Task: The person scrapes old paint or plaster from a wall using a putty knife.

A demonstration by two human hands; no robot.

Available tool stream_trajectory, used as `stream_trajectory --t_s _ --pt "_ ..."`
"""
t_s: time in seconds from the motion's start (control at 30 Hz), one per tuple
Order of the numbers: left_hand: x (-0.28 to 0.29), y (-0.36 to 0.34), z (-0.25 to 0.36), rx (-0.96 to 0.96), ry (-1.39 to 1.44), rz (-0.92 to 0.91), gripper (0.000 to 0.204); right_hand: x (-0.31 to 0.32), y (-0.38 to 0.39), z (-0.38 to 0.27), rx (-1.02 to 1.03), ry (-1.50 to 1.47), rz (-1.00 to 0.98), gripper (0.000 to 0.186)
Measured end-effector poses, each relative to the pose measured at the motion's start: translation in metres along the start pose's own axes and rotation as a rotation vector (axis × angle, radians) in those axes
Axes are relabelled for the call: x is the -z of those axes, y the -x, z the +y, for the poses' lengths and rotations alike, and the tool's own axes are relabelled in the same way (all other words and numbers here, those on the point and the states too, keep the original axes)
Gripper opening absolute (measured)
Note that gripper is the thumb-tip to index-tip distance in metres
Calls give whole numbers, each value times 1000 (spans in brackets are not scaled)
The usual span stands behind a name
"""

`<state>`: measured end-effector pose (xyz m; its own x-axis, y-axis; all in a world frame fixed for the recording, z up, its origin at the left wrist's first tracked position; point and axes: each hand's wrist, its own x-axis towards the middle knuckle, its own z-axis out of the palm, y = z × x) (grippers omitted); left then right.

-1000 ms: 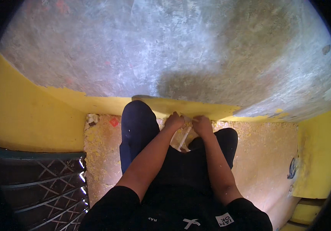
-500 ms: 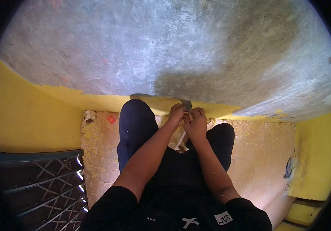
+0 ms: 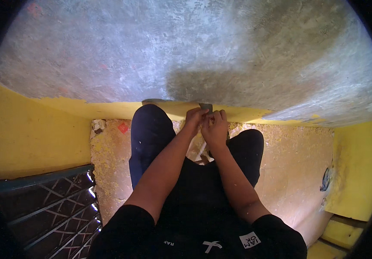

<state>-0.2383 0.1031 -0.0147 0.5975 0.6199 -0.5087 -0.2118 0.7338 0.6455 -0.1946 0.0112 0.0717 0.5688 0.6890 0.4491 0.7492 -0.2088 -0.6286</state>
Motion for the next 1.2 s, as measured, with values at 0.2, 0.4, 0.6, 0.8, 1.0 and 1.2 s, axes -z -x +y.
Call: stream_trajectory --t_s 0.2,0.4,0.6,0.8,1.0,1.2 --pt "8 2 -13 69 -216 6 19 -14 24 16 -77 20 -78 9" --pt "-3 20 -29 308 -354 112 28 -10 28 52 -150 59 -191 11" --pt "-29 53 -13 118 -157 -157 24 36 19 11 -87 23 -13 12" --pt "-56 64 -3 53 16 -155 24 32 9 19 -65 72 60 12" --pt "-55 50 -2 75 93 -171 20 20 1 32 -49 26 59 23" --pt "-44 11 -20 182 -9 -159 24 -1 -7 78 -92 -8 -6 14"
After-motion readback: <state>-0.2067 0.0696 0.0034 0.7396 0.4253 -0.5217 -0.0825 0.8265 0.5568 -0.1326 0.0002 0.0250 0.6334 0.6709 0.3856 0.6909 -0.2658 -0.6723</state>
